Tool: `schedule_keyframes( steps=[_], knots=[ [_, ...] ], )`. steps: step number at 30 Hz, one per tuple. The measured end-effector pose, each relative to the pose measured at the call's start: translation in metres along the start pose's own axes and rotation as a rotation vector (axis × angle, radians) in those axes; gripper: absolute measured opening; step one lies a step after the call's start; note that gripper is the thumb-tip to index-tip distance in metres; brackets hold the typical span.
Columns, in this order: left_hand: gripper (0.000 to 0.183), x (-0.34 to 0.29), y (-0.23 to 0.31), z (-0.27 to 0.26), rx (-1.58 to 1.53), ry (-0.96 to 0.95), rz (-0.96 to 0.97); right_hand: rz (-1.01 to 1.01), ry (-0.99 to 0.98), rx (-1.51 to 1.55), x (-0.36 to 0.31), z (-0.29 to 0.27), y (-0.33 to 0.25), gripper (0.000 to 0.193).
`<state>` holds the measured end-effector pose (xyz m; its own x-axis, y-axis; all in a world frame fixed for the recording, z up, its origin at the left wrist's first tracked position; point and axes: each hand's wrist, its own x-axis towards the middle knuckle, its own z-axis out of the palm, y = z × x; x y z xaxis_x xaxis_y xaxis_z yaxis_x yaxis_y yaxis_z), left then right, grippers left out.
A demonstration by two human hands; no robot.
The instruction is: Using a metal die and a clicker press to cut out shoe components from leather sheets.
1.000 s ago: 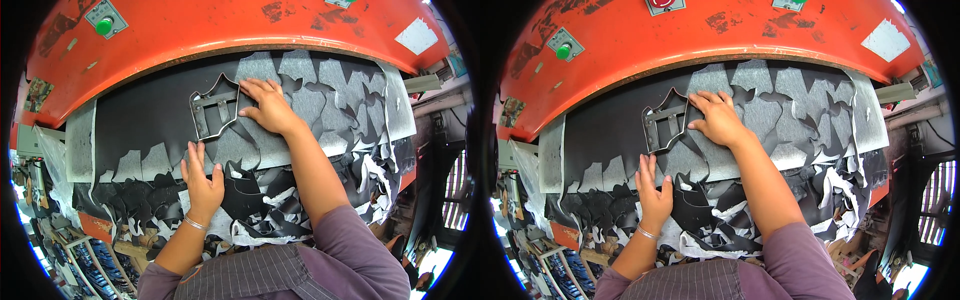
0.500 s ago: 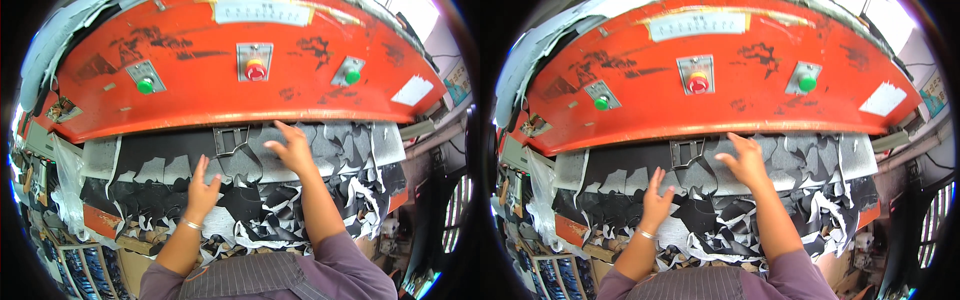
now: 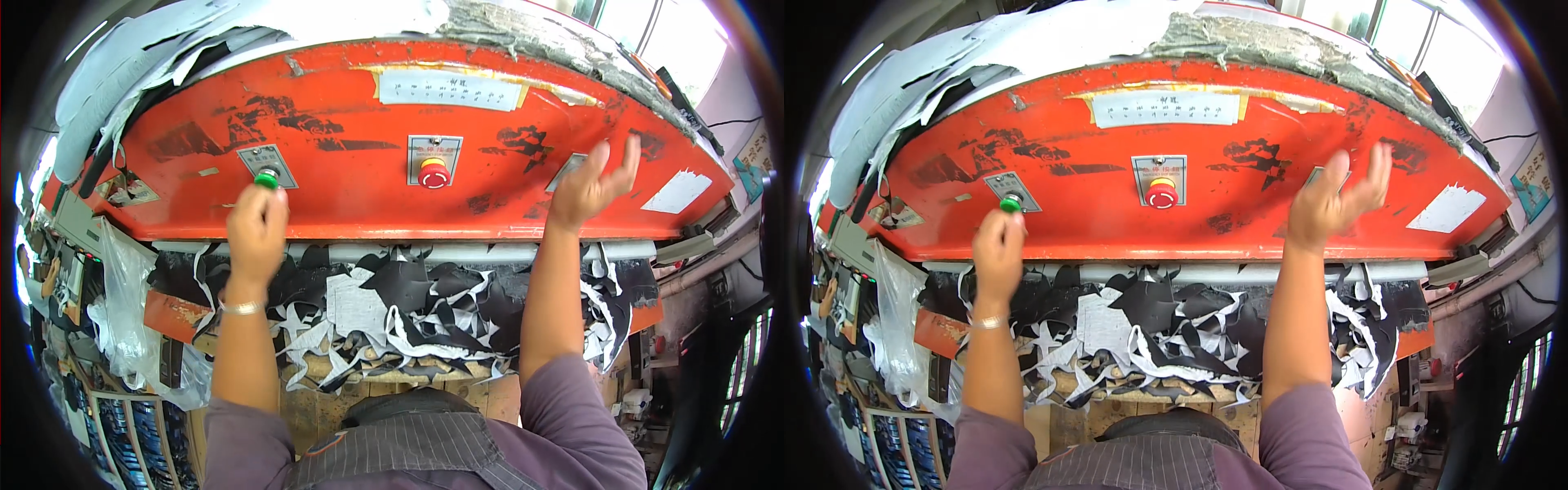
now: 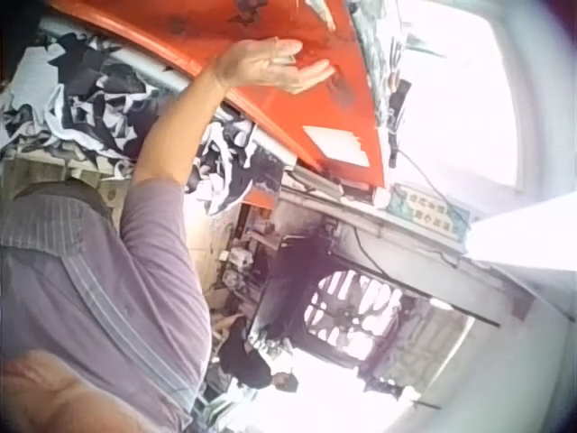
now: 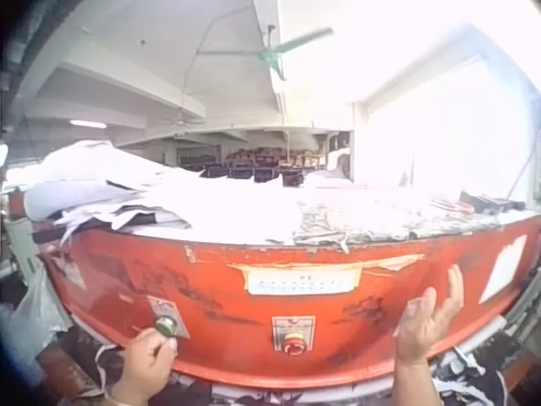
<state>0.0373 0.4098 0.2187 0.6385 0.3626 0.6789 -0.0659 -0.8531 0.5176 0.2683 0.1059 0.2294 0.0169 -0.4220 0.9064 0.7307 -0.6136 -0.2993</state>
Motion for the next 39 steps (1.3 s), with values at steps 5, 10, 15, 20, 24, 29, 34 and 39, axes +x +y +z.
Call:
schedule_keyframes(
  steps=[5, 10, 15, 20, 24, 29, 34, 39],
  knots=[
    [0.021, -0.143, 0.018, -0.006, -0.032, -0.535, -0.175, 0.135, -1.434, 0.306, -0.085, -0.139, -0.094, 0.022],
    [0.023, -0.212, 0.037, -0.007, 0.031, -0.647, -0.038, -0.074, -1.639, 0.357, -0.147, -0.221, -0.173, 0.032],
    [0.020, -0.222, 0.035, 0.004, 0.101, -0.481, -0.031, -0.063, -1.703, 0.252, -0.157, -0.217, -0.179, 0.032],
    [0.022, -0.214, 0.028, 0.004, 0.039, -0.537, -0.070, -0.047, -1.824, 0.180, -0.152, -0.212, -0.184, 0.034],
    [0.029, -0.176, 0.013, -0.013, 0.030, -0.799, -0.119, 0.021, -2.257, 0.286, -0.124, -0.163, -0.174, 0.034],
    [0.040, -0.112, -0.009, -0.035, -0.362, -1.386, -0.558, 0.330, -1.928, 0.259, -0.133, -0.054, -0.164, 0.043],
    [0.028, -0.130, -0.053, 0.019, -0.650, -0.916, -0.526, 0.006, -1.630, -0.295, -0.234, 0.005, -0.145, 0.061],
    [0.033, -0.095, -0.103, 0.079, -0.860, -0.581, -0.813, 0.188, -1.845, -0.388, -0.245, 0.029, -0.153, 0.047]
  ],
)
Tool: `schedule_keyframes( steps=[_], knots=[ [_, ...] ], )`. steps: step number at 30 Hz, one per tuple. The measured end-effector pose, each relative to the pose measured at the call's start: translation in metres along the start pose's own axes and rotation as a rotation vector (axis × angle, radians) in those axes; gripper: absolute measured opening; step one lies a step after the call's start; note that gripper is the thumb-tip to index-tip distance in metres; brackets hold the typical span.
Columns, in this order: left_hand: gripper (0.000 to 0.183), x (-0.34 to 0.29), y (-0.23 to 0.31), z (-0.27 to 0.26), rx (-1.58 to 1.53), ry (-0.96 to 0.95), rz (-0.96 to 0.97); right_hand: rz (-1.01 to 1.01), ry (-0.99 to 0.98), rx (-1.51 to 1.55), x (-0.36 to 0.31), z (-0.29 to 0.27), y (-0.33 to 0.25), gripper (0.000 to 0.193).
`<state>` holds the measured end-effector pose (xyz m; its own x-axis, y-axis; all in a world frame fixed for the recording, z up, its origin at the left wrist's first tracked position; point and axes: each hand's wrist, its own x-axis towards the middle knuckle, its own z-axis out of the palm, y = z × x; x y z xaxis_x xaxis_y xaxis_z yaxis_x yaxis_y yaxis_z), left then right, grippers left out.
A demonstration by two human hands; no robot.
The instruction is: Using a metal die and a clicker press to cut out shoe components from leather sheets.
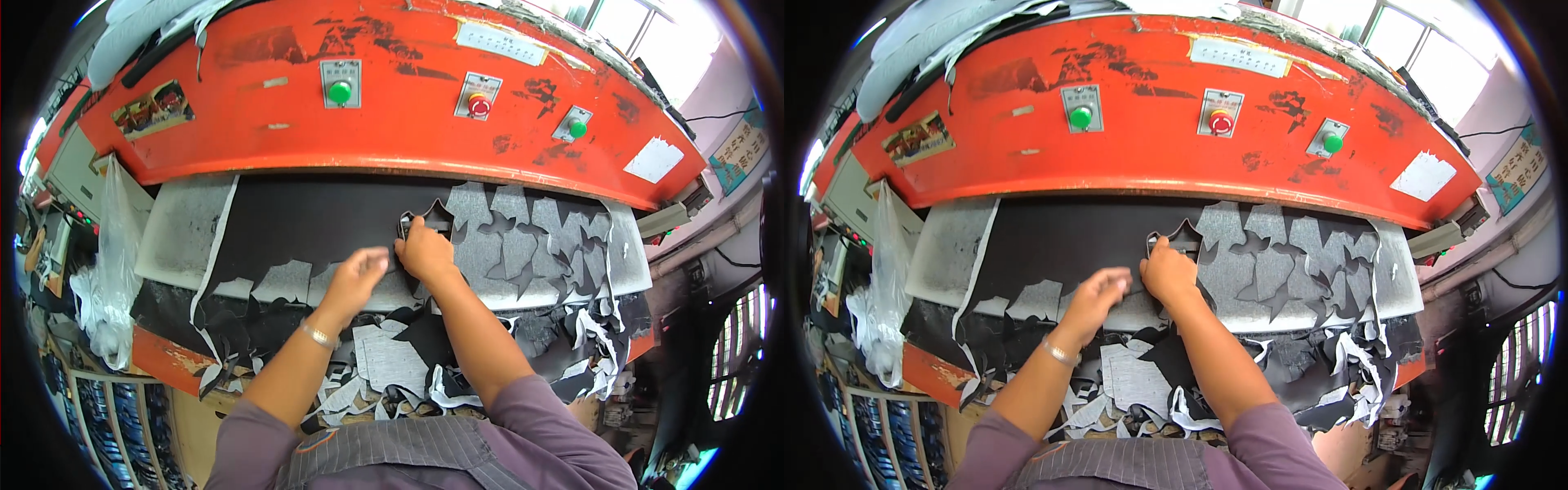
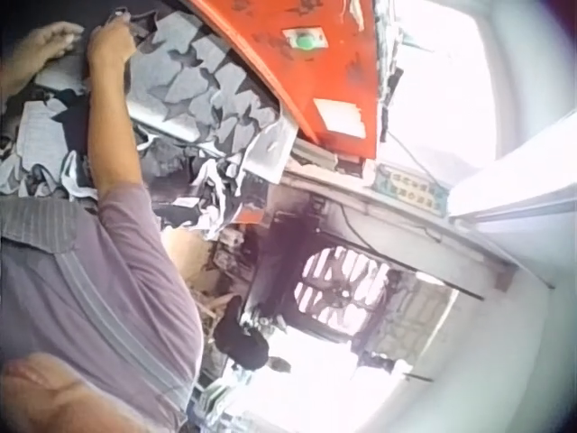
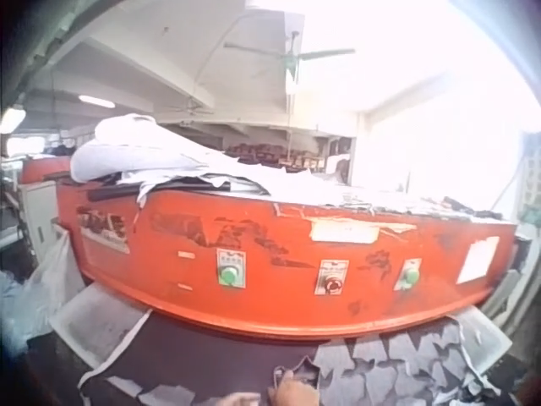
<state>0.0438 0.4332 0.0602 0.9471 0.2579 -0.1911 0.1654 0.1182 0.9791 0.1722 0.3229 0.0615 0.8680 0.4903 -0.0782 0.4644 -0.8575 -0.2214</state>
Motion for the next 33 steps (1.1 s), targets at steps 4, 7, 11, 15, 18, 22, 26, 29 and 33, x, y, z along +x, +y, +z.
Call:
schedule_keyframes(
  steps=[4, 7, 11, 15, 18, 22, 26, 29, 33],
  knots=[
    [0.044, 0.034, -0.022, 0.013, -0.148, 0.079, 0.005, -0.126, 0.173, 0.706, -0.033, -0.009, 0.033, 0.041],
    [0.059, 0.028, -0.023, 0.045, -0.311, -0.153, 0.110, -0.174, -0.069, 1.449, -0.098, -0.025, 0.054, 0.035],
    [0.054, -0.003, -0.007, 0.059, -0.005, -0.220, 0.266, -0.223, -0.027, 1.707, -0.149, -0.009, 0.074, 0.031],
    [0.023, -0.005, -0.026, 0.052, 0.434, -0.093, 0.570, 0.246, -0.120, 1.981, -0.153, -0.014, 0.069, 0.022],
    [0.007, -0.014, -0.045, 0.050, 0.591, 0.033, 0.570, 0.166, 0.035, 1.596, -0.157, -0.011, 0.080, 0.020],
    [0.007, -0.053, -0.099, 0.045, 0.751, -0.528, 0.707, -0.192, -0.032, 1.182, -0.119, -0.054, 0.096, 0.031],
    [0.015, -0.088, -0.046, 0.062, 0.729, -0.914, 0.536, -0.587, 0.090, 0.421, -0.036, -0.066, 0.095, 0.016],
    [0.037, -0.072, 0.000, 0.051, 0.610, -0.717, 0.630, -0.748, 0.039, 0.218, 0.025, -0.048, 0.105, 0.011],
    [0.041, -0.004, 0.028, 0.010, 0.718, -0.132, 0.453, -0.908, 0.049, 0.022, 0.084, -0.025, 0.107, 0.008]
  ],
)
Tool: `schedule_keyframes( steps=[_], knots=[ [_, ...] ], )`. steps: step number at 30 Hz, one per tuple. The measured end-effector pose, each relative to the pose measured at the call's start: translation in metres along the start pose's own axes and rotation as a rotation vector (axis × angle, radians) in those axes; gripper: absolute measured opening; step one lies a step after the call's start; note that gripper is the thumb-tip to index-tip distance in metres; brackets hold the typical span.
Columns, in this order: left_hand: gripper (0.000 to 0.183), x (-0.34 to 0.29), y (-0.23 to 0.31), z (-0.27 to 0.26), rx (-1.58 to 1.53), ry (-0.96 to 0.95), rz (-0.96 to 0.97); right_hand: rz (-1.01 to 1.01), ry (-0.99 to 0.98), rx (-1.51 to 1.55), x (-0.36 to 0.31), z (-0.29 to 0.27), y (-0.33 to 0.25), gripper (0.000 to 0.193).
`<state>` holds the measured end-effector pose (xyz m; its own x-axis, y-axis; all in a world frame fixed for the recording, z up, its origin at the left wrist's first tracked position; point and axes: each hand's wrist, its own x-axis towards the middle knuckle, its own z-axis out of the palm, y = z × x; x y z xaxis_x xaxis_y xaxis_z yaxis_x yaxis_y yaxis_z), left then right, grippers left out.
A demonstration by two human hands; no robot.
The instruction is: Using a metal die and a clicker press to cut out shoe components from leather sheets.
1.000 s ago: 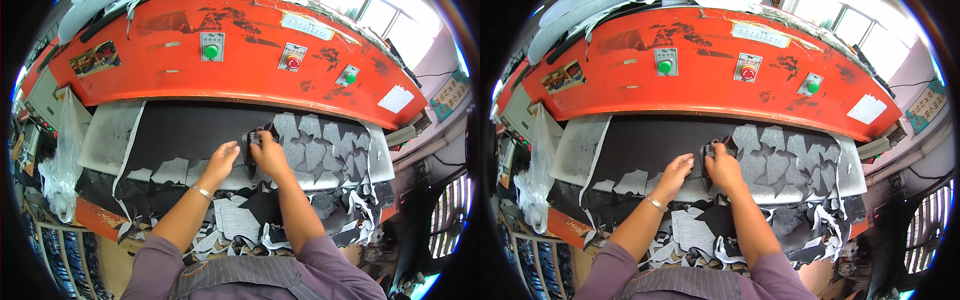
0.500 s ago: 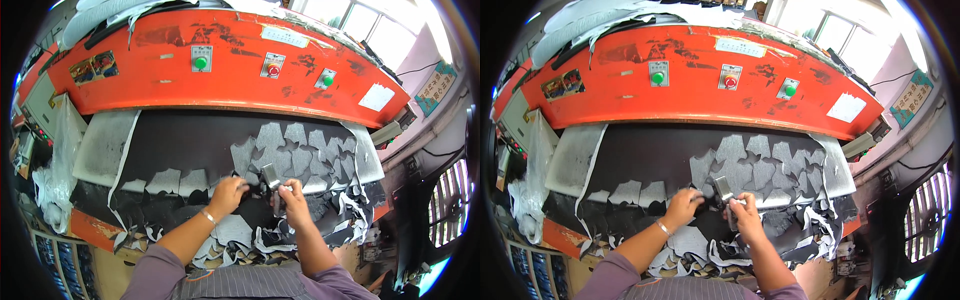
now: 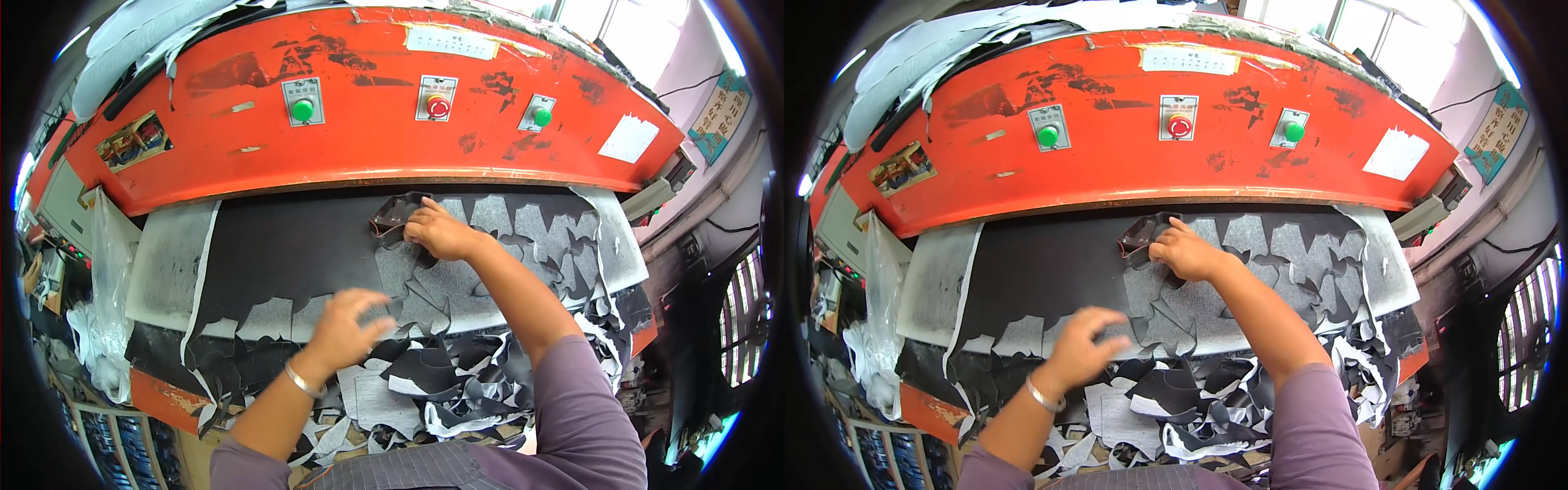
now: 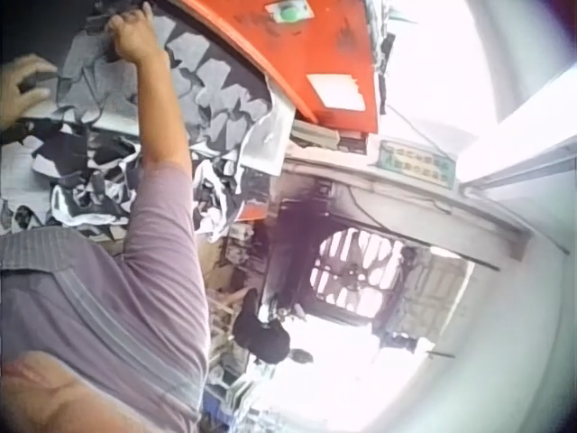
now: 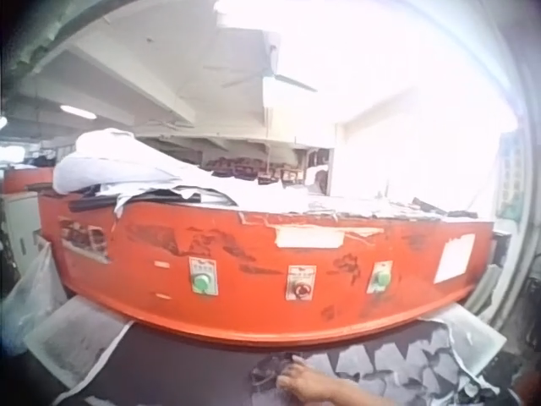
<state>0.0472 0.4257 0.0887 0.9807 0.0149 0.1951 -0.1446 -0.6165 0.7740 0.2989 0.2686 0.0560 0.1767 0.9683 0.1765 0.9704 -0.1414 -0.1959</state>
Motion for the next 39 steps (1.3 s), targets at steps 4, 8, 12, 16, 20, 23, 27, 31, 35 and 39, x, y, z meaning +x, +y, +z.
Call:
schedule_keyframes(
  steps=[4, 8, 12, 16, 20, 23, 27, 31, 35, 39],
  knots=[
    [0.054, 0.060, -0.053, 0.003, 0.129, 0.114, -0.187, -0.079, 0.080, -0.097, 0.010, 0.013, 0.028, 0.013],
    [0.078, 0.104, -0.085, 0.032, 0.242, 0.255, -0.199, 0.045, 0.302, 0.051, 0.003, 0.024, 0.028, 0.034],
    [0.082, 0.123, -0.089, 0.050, 0.371, 0.310, -0.228, 0.632, 0.560, 0.396, -0.014, 0.051, 0.014, 0.059],
    [0.077, 0.130, -0.091, 0.056, 0.438, 0.371, -0.212, 0.704, 0.523, 0.255, -0.011, 0.060, 0.010, 0.054],
    [0.073, 0.134, -0.097, 0.058, 0.458, 0.445, -0.162, 0.688, 0.526, 0.142, -0.006, 0.065, 0.004, 0.054],
    [0.069, 0.136, -0.097, 0.057, 0.453, 0.479, -0.132, 0.663, 0.479, 0.149, -0.009, 0.064, 0.007, 0.058],
    [0.074, 0.136, -0.093, 0.056, 0.338, 0.374, -0.238, 0.642, 0.427, 0.133, -0.015, 0.063, 0.010, 0.062],
    [0.074, 0.140, -0.094, 0.052, 0.309, 0.369, -0.242, 0.596, 0.392, 0.140, -0.013, 0.057, 0.012, 0.067],
    [0.075, 0.138, -0.086, 0.054, 0.303, 0.346, -0.308, 0.595, 0.346, 0.124, -0.018, 0.053, 0.009, 0.069],
    [0.084, 0.129, -0.082, 0.054, 0.303, 0.358, -0.233, 0.634, 0.332, 0.236, -0.028, 0.045, 0.000, 0.075]
  ],
)
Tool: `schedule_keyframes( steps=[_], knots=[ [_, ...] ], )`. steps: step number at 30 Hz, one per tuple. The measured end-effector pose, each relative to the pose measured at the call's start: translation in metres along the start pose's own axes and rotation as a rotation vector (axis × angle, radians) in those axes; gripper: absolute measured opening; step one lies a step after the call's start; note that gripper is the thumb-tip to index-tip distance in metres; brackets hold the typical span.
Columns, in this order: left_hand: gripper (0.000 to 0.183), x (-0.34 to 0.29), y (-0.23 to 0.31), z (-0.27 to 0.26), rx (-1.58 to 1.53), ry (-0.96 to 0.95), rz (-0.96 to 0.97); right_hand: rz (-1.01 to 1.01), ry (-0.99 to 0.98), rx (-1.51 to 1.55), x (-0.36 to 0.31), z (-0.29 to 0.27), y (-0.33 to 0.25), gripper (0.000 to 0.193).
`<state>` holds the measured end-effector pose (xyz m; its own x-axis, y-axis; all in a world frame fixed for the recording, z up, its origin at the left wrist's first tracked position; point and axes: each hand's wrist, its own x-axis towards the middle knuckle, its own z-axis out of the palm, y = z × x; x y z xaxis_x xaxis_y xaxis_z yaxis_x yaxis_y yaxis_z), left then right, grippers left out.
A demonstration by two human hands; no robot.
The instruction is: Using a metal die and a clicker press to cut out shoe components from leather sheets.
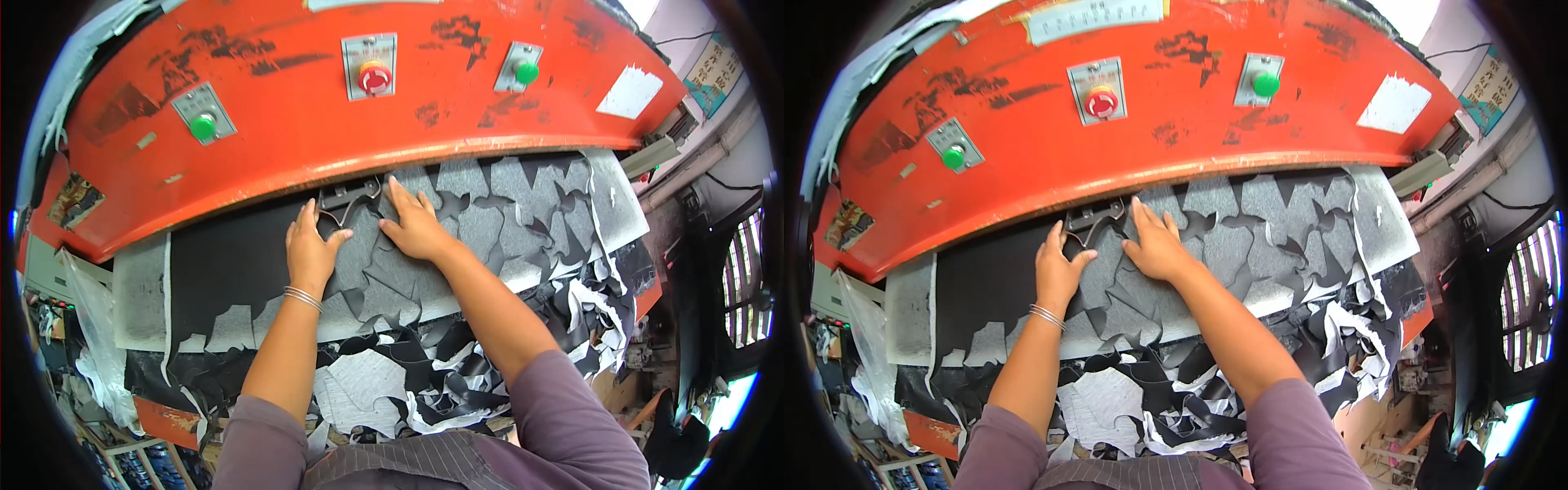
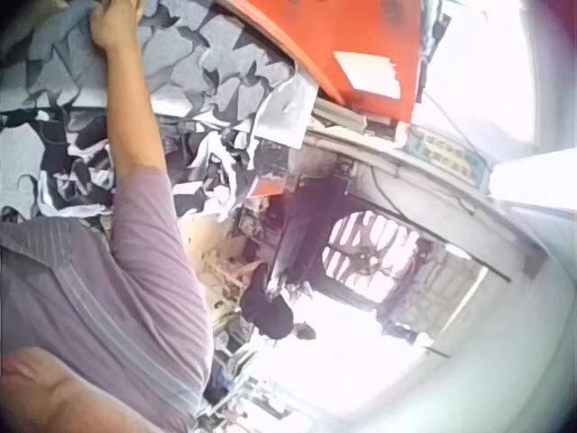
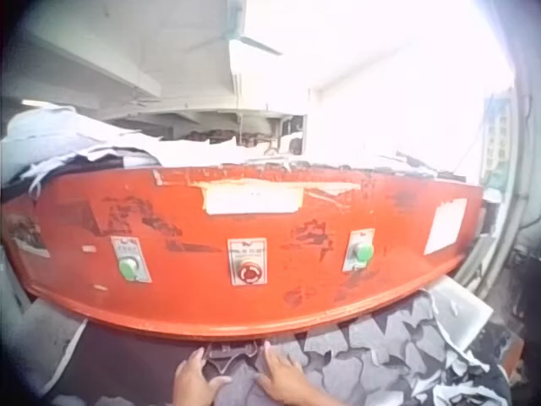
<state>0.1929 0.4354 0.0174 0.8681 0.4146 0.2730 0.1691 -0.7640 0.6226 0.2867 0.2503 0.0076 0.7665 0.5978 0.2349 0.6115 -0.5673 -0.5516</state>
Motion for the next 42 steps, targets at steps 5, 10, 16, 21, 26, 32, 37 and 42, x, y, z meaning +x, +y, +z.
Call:
schedule_keyframes(
  steps=[5, 10, 16, 21, 26, 32, 37, 42],
  knots=[
    [0.070, -0.030, 0.000, -0.045, -0.115, 0.062, -0.045, 0.226, 0.647, 0.852, -0.026, -0.084, -0.029, 0.054],
    [0.022, -0.045, 0.048, -0.111, -0.394, 0.224, 0.062, -0.019, 1.312, 0.764, -0.018, -0.190, -0.050, 0.053],
    [0.014, -0.061, 0.083, -0.186, 0.120, 0.716, 0.563, 0.312, 1.255, 0.049, -0.019, -0.202, -0.062, 0.063],
    [0.025, -0.127, 0.090, -0.203, 0.013, 0.351, 0.440, -0.027, 1.093, 0.831, -0.119, -0.202, -0.084, 0.059],
    [0.028, -0.282, 0.043, -0.174, 0.090, -0.066, 0.204, 0.218, 0.078, 0.227, -0.283, -0.103, -0.106, 0.033],
    [0.028, -0.405, 0.031, -0.137, 0.122, -0.196, 0.225, -0.276, -0.172, -0.237, -0.398, -0.025, -0.167, 0.044],
    [0.028, -0.401, 0.033, -0.130, 0.206, -0.043, 0.195, -0.254, -0.126, -0.214, -0.385, -0.021, -0.168, 0.034],
    [0.030, -0.394, 0.031, -0.128, 0.172, -0.088, 0.192, -0.210, -0.194, -0.254, -0.379, -0.029, -0.170, 0.032]
  ],
)
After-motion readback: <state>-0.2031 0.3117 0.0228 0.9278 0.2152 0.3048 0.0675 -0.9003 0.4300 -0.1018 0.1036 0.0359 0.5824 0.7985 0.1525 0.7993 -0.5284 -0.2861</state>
